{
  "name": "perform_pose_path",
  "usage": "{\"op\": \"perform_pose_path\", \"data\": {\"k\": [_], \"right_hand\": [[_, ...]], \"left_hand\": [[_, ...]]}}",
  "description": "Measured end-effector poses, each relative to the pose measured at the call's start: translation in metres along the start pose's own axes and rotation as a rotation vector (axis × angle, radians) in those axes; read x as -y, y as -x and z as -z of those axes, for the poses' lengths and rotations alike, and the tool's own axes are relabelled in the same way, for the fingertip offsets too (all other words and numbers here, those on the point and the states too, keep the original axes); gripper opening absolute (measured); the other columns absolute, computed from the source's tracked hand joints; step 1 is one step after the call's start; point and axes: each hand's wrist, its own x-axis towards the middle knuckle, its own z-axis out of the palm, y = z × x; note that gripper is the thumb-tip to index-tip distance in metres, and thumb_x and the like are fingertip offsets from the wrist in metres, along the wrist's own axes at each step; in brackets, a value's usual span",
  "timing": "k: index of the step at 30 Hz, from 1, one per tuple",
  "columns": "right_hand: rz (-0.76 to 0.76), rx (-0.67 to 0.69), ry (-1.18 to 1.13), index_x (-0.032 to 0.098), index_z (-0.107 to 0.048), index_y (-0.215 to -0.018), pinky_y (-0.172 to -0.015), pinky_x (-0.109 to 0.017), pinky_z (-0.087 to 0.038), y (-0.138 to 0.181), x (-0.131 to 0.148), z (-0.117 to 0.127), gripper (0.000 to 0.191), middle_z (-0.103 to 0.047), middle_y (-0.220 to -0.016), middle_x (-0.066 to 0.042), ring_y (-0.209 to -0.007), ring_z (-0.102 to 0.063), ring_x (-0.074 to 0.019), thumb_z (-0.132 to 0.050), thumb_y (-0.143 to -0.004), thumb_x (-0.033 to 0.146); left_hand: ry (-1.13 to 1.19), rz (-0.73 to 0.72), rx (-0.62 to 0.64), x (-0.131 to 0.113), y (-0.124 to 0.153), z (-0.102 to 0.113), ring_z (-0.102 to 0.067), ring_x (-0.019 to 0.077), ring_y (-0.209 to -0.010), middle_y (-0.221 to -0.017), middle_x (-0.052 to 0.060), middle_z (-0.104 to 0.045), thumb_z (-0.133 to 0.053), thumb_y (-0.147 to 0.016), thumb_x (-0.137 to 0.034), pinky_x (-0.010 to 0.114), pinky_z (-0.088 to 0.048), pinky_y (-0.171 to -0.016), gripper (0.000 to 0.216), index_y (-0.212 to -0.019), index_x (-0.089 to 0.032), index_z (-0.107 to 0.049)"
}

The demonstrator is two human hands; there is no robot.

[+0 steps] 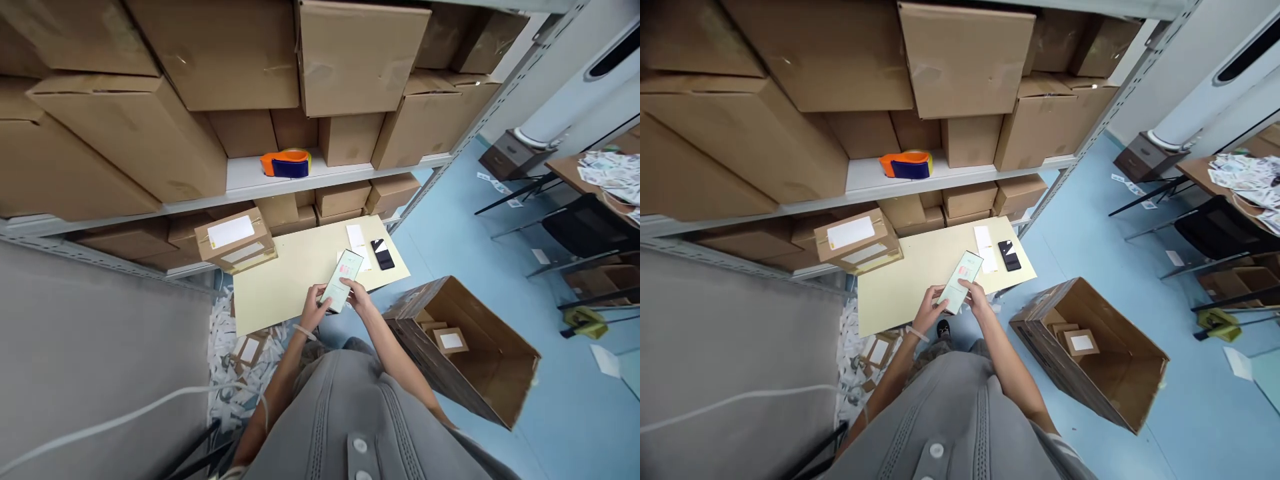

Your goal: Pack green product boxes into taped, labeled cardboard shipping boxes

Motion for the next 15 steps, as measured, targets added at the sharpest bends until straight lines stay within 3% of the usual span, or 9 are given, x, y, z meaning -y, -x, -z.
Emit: {"op": "perform_pose_path", "data": {"k": [3,6,11,15], "right_hand": [[0.076,-0.084,0.044,0.021,-0.056,-0.088,-0.064,-0.025,-0.049,-0.024,-0.007,-0.005,0.044,-0.067,-0.090,-0.003,-0.079,-0.062,-0.0175,-0.078,-0.051,0.032],[0.203,-0.087,0.198,0.022,-0.051,-0.094,-0.071,-0.026,-0.050,-0.044,-0.016,-0.011,0.055,-0.064,-0.094,-0.001,-0.084,-0.061,-0.0177,-0.078,-0.047,0.033],[0.424,0.263,0.493,0.021,-0.046,-0.116,-0.090,-0.031,-0.048,-0.068,-0.022,-0.019,0.064,-0.061,-0.113,-0.006,-0.106,-0.058,-0.0211,-0.070,-0.057,0.031],[0.547,0.403,0.576,0.018,-0.042,-0.126,-0.096,-0.033,-0.046,-0.085,-0.020,-0.022,0.067,-0.058,-0.122,-0.011,-0.113,-0.056,-0.0222,-0.065,-0.064,0.026]], "left_hand": [[-0.062,0.037,0.053,0.018,-0.028,0.002,-0.061,0.0253,-0.109,-0.111,0.010,-0.063,-0.063,-0.081,-0.037,0.048,-0.047,-0.098,0.031,-0.106,-0.020,-0.058],[-0.074,0.074,-0.035,0.027,-0.049,-0.003,-0.060,0.0259,-0.112,-0.117,0.011,-0.060,-0.065,-0.078,-0.039,0.047,-0.048,-0.097,0.040,-0.113,-0.020,-0.056],[-0.134,0.055,-0.356,0.020,-0.066,-0.017,-0.049,0.0304,-0.127,-0.128,0.016,-0.052,-0.076,-0.067,-0.039,0.047,-0.042,-0.105,0.067,-0.125,-0.017,-0.050],[-0.225,0.065,-0.439,0.013,-0.069,-0.025,-0.045,0.0329,-0.131,-0.130,0.017,-0.049,-0.082,-0.060,-0.033,0.050,-0.037,-0.110,0.083,-0.132,-0.015,-0.044]]}}
